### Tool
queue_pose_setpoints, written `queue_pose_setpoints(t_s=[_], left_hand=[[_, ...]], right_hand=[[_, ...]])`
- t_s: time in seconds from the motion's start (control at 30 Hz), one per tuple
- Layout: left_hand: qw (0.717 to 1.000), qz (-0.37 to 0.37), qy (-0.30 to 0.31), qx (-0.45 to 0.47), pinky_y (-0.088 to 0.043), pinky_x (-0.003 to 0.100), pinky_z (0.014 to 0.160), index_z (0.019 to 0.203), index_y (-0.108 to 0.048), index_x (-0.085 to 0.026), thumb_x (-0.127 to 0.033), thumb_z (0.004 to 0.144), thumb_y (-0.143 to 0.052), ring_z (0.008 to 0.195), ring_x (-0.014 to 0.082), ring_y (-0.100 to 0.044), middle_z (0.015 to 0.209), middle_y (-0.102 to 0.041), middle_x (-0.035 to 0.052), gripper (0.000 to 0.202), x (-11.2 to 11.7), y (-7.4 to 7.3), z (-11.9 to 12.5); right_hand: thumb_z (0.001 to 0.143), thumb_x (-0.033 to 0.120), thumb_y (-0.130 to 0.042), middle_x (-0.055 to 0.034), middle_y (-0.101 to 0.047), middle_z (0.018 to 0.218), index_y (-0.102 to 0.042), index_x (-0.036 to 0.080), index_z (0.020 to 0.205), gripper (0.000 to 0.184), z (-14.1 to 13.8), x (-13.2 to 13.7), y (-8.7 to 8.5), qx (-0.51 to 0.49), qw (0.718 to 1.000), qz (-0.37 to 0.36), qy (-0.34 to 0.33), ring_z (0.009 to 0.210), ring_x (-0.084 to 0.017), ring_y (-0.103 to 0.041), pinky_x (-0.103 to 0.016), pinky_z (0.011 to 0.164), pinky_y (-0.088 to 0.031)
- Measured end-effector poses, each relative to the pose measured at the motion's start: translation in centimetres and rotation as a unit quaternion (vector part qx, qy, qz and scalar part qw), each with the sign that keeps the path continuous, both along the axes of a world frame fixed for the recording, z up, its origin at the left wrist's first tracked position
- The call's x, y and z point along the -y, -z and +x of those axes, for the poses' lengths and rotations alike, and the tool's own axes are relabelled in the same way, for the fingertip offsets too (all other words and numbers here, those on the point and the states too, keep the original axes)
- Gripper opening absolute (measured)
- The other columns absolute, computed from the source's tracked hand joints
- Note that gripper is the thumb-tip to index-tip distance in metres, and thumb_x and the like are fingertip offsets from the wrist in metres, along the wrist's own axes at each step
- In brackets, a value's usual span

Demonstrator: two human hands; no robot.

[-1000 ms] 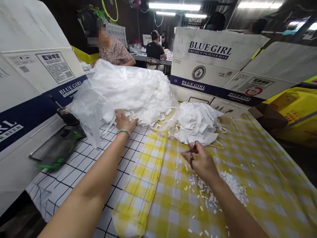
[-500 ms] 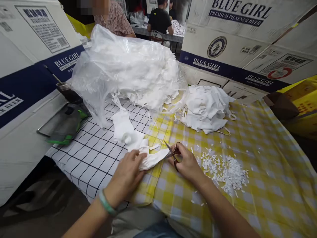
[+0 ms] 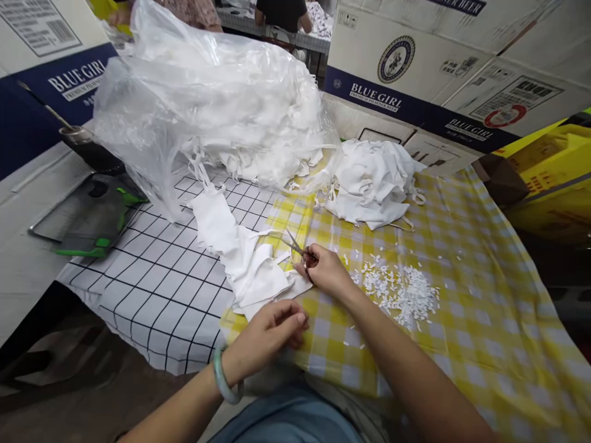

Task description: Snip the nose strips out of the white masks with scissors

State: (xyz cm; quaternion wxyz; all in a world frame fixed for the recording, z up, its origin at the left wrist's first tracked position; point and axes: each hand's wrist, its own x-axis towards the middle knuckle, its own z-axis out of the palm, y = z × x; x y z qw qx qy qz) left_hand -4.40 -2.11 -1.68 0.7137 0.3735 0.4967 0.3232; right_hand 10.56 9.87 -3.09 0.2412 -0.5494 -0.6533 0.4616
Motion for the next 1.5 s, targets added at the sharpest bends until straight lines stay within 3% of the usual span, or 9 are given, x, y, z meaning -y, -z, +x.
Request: queue_pose_setpoints(t_s=[0.27, 0.5, 0.67, 0.8, 0.97, 1.07, 1.23, 1.4, 1.5], left_hand=[[0.967, -0.138, -0.102, 0.186, -0.055, 0.032, 0.083, 0.106, -0.065, -0.013, -0.042, 0.092, -0.055, 0.092, 0.0196, -0.068, 0.11, -0.069, 0.0147, 0.034, -0.9, 0.1, 0.9], [0.981, 0.127, -0.114, -0.096, -0.052, 0.038, 0.086, 0.091, -0.062, -0.018, -0.033, 0.091, -0.056, 0.087, 0.0208, -0.061, 0.093, -0.063, 0.0064, 0.016, -1.2, 0.7, 0.5], [0.806, 0.474, 0.01, -0.354, -0.037, 0.052, 0.109, 0.105, -0.063, -0.016, -0.01, 0.083, -0.053, 0.126, 0.0305, -0.049, 0.125, -0.059, 0.0163, 0.025, -7.0, 0.9, 0.5], [0.786, 0.508, 0.098, -0.338, -0.052, 0.033, 0.079, 0.08, -0.063, -0.019, -0.012, 0.082, -0.052, 0.083, 0.0206, -0.062, 0.085, -0.065, 0.0067, 0.013, -10.8, 0.0, 1.8], [0.769, 0.521, 0.028, -0.368, -0.044, 0.031, 0.068, 0.079, -0.056, -0.018, -0.014, 0.089, -0.041, 0.07, 0.0183, -0.052, 0.078, -0.056, 0.005, 0.019, -10.9, -4.9, 2.4], [0.798, 0.479, -0.016, -0.365, -0.036, 0.028, 0.059, 0.067, -0.047, -0.02, -0.016, 0.086, -0.047, 0.059, 0.0147, -0.042, 0.064, -0.044, -0.0014, 0.02, -9.2, -8.4, 0.8], [0.965, 0.202, 0.042, -0.16, -0.036, 0.025, 0.054, 0.074, -0.064, -0.02, -0.031, 0.084, -0.058, 0.06, 0.0145, -0.046, 0.066, -0.053, 0.0003, 0.017, -5.5, -10.1, -3.2], [0.993, 0.065, 0.073, 0.068, -0.05, 0.03, 0.076, 0.102, -0.07, -0.018, -0.031, 0.087, -0.065, 0.081, 0.0189, -0.062, 0.091, -0.069, 0.0075, 0.021, -3.6, -8.0, -3.4], [0.986, 0.014, 0.05, 0.159, -0.048, 0.023, 0.064, 0.1, -0.07, -0.015, -0.033, 0.089, -0.065, 0.067, 0.0124, -0.058, 0.088, -0.067, 0.0071, 0.022, -3.7, -7.5, -2.0]], right_hand=[[0.079, 0.031, -0.066, 0.0022, -0.057, 0.077, -0.039, 0.024, 0.074, 0.028, 1.3, 5.2, -2.8, -0.247, 0.969, 0.016, 0.024, 0.073, -0.014, -0.056, -0.029, 0.072, -0.047], [0.063, 0.016, -0.071, -0.0008, -0.06, 0.079, -0.054, 0.023, 0.077, 0.023, 2.8, 3.3, -0.1, -0.021, 0.995, 0.099, 0.024, 0.082, -0.021, -0.055, -0.035, 0.081, -0.046], [0.075, 0.026, -0.062, 0.0017, -0.056, 0.079, -0.046, 0.024, 0.084, 0.018, 2.7, 3.0, 0.4, -0.094, 0.99, 0.087, 0.058, 0.072, -0.015, -0.056, -0.031, 0.074, -0.049], [0.076, 0.036, -0.068, -0.0005, -0.057, 0.092, -0.04, 0.025, 0.085, 0.031, 2.4, 4.2, -0.1, -0.175, 0.972, 0.096, 0.126, 0.083, -0.015, -0.06, -0.03, 0.08, -0.052], [0.069, 0.038, -0.078, 0.0009, -0.056, 0.091, -0.04, 0.025, 0.083, 0.043, -1.0, 5.5, -0.5, -0.306, 0.928, 0.06, 0.206, 0.081, -0.014, -0.057, -0.029, 0.077, -0.053], [0.074, 0.038, -0.071, 0.0013, -0.054, 0.085, -0.043, 0.024, 0.084, 0.032, -2.6, 4.6, -1.7, -0.344, 0.913, 0.072, 0.206, 0.078, -0.013, -0.056, -0.029, 0.078, -0.052], [0.073, 0.026, -0.07, 0.0018, -0.055, 0.087, -0.045, 0.024, 0.085, 0.027, -1.6, 2.3, -5.0, -0.383, 0.908, 0.109, 0.13, 0.079, -0.013, -0.056, -0.028, 0.078, -0.05], [0.073, 0.017, -0.068, 0.0025, -0.056, 0.084, -0.051, 0.023, 0.083, 0.021, 0.2, 2.1, -7.4, -0.327, 0.935, 0.134, -0.016, 0.076, -0.012, -0.056, -0.027, 0.073, -0.049], [0.074, 0.013, -0.065, 0.0027, -0.055, 0.083, -0.054, 0.023, 0.085, 0.018, 0.8, 2.4, -8.0, -0.279, 0.947, 0.146, -0.06, 0.075, -0.012, -0.055, -0.028, 0.073, -0.049]])
